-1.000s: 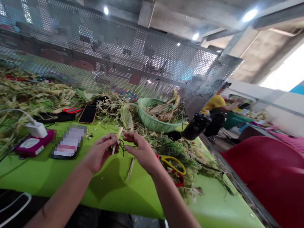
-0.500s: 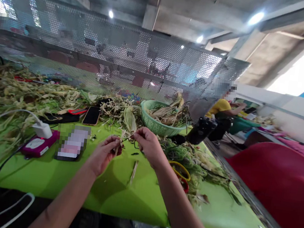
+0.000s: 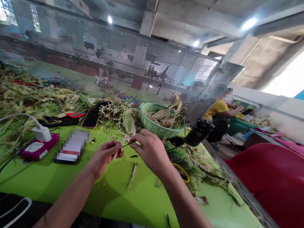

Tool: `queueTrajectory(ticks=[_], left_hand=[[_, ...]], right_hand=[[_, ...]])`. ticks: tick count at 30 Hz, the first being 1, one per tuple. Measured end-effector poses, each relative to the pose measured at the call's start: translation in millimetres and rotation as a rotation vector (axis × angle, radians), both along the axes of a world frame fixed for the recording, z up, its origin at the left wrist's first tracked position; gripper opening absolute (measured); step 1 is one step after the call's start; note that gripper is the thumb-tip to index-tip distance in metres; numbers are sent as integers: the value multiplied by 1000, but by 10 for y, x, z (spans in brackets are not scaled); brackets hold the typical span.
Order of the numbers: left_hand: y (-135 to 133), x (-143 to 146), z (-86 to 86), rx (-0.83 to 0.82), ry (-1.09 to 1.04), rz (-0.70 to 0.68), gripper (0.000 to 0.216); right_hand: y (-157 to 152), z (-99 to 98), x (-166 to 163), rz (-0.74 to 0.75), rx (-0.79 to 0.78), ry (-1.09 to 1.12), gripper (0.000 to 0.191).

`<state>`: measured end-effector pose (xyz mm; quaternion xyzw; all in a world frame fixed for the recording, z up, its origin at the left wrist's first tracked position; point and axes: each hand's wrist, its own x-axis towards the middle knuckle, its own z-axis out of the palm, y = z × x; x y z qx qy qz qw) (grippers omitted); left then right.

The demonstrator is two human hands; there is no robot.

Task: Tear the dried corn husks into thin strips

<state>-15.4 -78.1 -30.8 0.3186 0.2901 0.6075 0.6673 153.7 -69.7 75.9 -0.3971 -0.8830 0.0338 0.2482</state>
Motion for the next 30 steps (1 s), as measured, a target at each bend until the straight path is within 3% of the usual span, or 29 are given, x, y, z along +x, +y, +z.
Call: queueTrajectory(ticks=[10,16,20,25,30], left_hand=[[-67,29,110,100,303,-3,24],[-117,48,129,147,254,-186,25],[-111,29,105,97,88,-143,28],[-80,8,77,32,-107,-43,26],[-67,12,66,30,-84,-41,23]], right_hand=[[3,107,-139,169,2,-92,11],[289,20,-29,259,-367,58,13],[405,-244,45,161,-569,345,21],[269,-454,98,47,-453,355,18],[25,-400,94,41,-235,146,15]])
